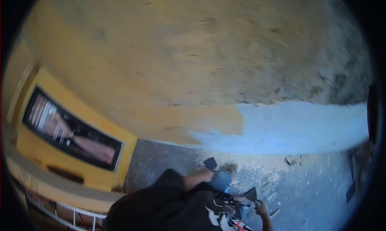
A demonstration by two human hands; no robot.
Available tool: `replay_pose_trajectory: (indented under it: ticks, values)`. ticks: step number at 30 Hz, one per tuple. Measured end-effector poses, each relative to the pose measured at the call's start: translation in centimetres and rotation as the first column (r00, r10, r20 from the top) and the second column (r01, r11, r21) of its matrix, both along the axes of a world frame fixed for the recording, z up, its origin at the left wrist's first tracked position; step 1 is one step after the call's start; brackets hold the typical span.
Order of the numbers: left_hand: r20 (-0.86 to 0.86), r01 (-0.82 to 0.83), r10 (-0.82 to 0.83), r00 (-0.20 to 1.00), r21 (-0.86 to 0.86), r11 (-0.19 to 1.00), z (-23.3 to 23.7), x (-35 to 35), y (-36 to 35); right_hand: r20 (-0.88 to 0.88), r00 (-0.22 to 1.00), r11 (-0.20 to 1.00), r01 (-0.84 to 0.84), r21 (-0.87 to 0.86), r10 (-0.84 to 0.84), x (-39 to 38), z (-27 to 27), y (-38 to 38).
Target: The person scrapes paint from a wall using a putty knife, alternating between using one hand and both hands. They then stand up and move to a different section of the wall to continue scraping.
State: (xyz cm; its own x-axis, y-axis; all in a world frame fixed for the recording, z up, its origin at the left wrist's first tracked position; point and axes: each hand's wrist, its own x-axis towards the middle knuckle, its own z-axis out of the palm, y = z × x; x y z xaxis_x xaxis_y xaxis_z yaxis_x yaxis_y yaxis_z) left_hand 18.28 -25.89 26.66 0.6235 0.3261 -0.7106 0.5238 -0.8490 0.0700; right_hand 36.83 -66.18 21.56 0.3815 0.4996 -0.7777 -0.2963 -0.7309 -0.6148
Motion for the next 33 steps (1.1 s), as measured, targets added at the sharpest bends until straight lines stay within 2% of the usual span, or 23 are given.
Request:
replay_pose_trajectory:
  ticks: [2,3,4,5,6,7,8,9,11,12,13,15,17,18,19,22,24,26,27,29,30,32,33]
  values:
    - [0.188,0.08,-0.067,0.98,-0.064,0.995,4.6,5.8,-3.9,0.013,0.997,0.997,-0.073,-0.015,0.073,2.5,-1.1,-0.8]
    - [0.155,0.225,-0.217,0.964,-0.037,0.974,2.2,9.1,-5.1,0.027,0.988,0.989,-0.15,-0.006,0.15,3.3,-1.5,0.7]
    - [-0.126,0.259,-0.233,0.964,0.256,0.931,-0.2,13.8,-7.5,0.071,0.98,0.983,-0.182,-0.036,0.184,4.4,-1.7,0.1]
    - [-0.184,0.217,-0.179,0.967,0.212,0.953,3.0,18.8,-9.4,0.125,0.98,0.985,-0.145,-0.096,0.157,5.8,-2.2,-3.1]
    - [0.04,0.168,-0.18,0.983,0.217,0.962,4.8,22.1,-11.1,0.334,0.86,0.916,-0.315,-0.249,0.386,6.8,-2.3,-4.2]
    - [0.211,0.138,-0.15,0.966,0.071,0.988,6.6,24.8,-12.3,0.287,0.91,0.942,-0.233,-0.242,0.299,7.4,-2.0,-6.6]
    - [0.355,0.145,-0.105,0.929,-0.089,0.985,9.8,27.4,-13.4,0.464,0.773,0.901,-0.378,-0.212,0.433,7.2,0.3,-7.7]
    - [0.382,0.309,-0.206,0.901,-0.233,0.922,15.0,28.5,-14.0,0.643,0.573,0.841,-0.489,-0.231,0.509,6.8,3.6,-8.6]
    - [0.678,0.459,-0.147,0.72,-0.307,0.834,21.0,26.8,-15.2,0.326,0.896,0.946,-0.241,-0.215,0.302,6.6,2.8,-13.3]
    - [0.754,0.514,0.044,0.656,-0.488,0.706,21.5,25.9,-14.3,0.191,0.969,0.963,-0.11,-0.245,0.159,6.8,7.2,-11.9]
    - [0.769,0.577,0.244,0.591,-0.614,0.538,22.5,23.7,-13.8,0.173,0.975,0.963,-0.096,-0.253,0.143,5.8,9.5,-12.2]
    - [0.747,0.642,0.326,0.58,-0.665,0.382,24.8,17.8,-11.6,-0.03,0.999,0.991,-0.034,-0.132,0.03,4.1,12.7,-12.3]
    - [0.812,0.641,0.331,0.48,-0.583,0.5,26.8,11.7,-7.9,-0.026,0.999,0.998,0.025,-0.052,-0.027,2.7,18.1,-9.7]
    - [0.863,0.584,0.257,0.435,-0.488,0.648,28.0,9.0,-5.3,-0.025,0.998,0.998,0.065,0.018,-0.064,1.5,19.7,-8.6]
    - [0.893,0.51,0.276,0.354,-0.432,0.744,31.0,6.6,-2.5,0.018,0.987,0.968,0.153,0.198,-0.16,0.3,19.6,-8.1]
    - [0.983,0.225,-0.066,-0.171,0.104,0.969,42.4,-1.1,4.6,0.245,0.938,0.969,0.245,0.025,-0.244,-0.6,18.4,-4.4]
    - [0.757,-0.003,-0.385,-0.528,0.452,0.892,50.0,-6.4,6.0,0.465,0.885,0.97,0.078,-0.23,0.039,-0.1,15.9,-2.2]
    - [0.539,-0.114,-0.553,-0.636,0.643,0.757,55.5,-10.0,6.2,0.531,0.76,0.851,-0.053,-0.522,0.374,-0.5,16.9,0.6]
    - [0.477,-0.146,-0.594,-0.647,0.688,0.711,57.2,-12.2,5.9,0.531,0.761,0.838,-0.029,-0.545,0.372,-0.6,15.2,-0.5]
    - [0.454,-0.171,-0.626,-0.634,0.708,0.686,58.8,-14.5,6.2,0.608,0.333,0.669,-0.566,-0.482,0.721,0.4,9.4,-3.0]
    - [0.448,-0.182,-0.638,-0.627,0.712,0.679,59.2,-15.5,6.4,0.499,0.5,0.706,-0.46,-0.539,0.707,-0.3,8.5,-3.2]
    - [0.457,-0.216,-0.658,-0.599,0.698,0.682,59.4,-17.2,6.9,0.093,0.717,0.665,-0.58,-0.471,0.691,-1.5,11.7,-1.0]
    - [0.462,-0.227,-0.674,-0.577,0.702,0.675,59.6,-18.0,7.0,-0.058,0.859,0.783,-0.49,-0.384,0.509,-2.6,11.2,-1.4]
